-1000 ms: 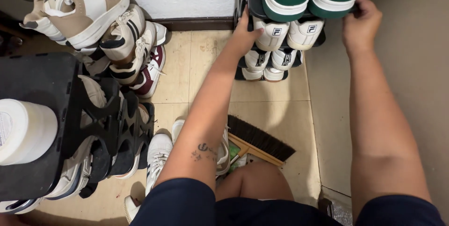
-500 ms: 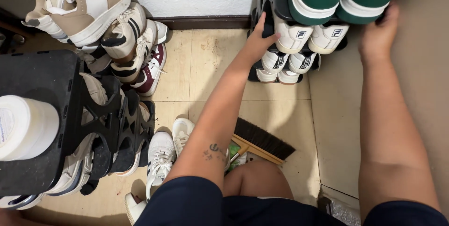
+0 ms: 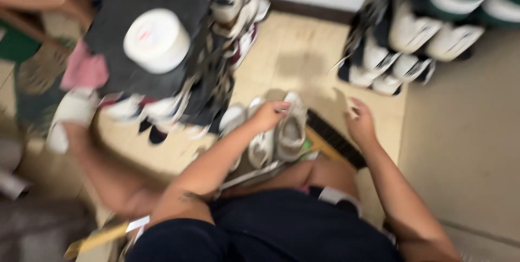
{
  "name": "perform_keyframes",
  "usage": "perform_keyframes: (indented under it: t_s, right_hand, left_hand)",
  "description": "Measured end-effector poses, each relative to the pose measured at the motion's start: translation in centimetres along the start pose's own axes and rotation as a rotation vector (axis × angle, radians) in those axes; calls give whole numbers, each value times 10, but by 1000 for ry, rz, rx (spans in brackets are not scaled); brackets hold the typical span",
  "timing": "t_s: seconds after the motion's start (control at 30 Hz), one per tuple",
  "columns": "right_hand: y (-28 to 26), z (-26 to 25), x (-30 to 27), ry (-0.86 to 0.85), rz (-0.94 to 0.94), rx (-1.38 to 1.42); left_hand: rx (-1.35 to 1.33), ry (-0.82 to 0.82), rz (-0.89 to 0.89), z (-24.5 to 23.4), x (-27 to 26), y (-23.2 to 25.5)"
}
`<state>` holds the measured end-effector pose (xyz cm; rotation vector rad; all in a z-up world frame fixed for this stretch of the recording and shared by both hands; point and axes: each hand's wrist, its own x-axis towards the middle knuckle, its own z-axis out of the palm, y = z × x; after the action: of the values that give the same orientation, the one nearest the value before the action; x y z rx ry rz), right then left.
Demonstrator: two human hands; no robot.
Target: The person removes shoes from a multi-tier shoe rack, sweeps the floor with a broom, and wipes the rack with a cloth. They then place the shoes back onto the rack in an organized manner.
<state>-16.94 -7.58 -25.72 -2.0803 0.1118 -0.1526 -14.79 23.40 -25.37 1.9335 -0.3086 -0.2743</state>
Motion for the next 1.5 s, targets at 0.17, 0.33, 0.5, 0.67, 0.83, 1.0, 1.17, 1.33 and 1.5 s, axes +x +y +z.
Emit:
perform_keyframes:
  t_s: [0.17, 0.33, 0.5, 0.67, 0.83, 1.0, 1.17, 1.33, 1.5]
  right_hand:
    - [-62, 62, -65, -424, -242, -183]
    - [-81, 102, -93, -533, -437, -535]
    - [-85, 114, -105, -478, -355, -737]
    - [-65, 121, -83, -618, -209, -870]
    - [-86, 102, -67, -611, -250, -677]
    - [-181, 51, -72, -682, -200, -571]
    - [-270, 16, -93, -910, -260, -643]
    - [-306, 41, -120, -1037, -336, -740]
    - [-334, 79, -147, -1228, -357, -631]
  left_hand:
    - [261, 58, -139, -52, -110, -14]
    - [707, -66, -453, -40, -167, 4]
    - [811, -116, -690, -28, -154, 12]
    - [523, -19, -765, -7, -125, -25]
    - [486, 177, -652, 11, -110, -71]
    - [472, 93, -592, -45, -141, -2]
    - [554, 88, -583, -93, -193, 60]
    - [672, 89, -491, -99, -225, 47]
    - [688, 43, -590, -189, -269, 49]
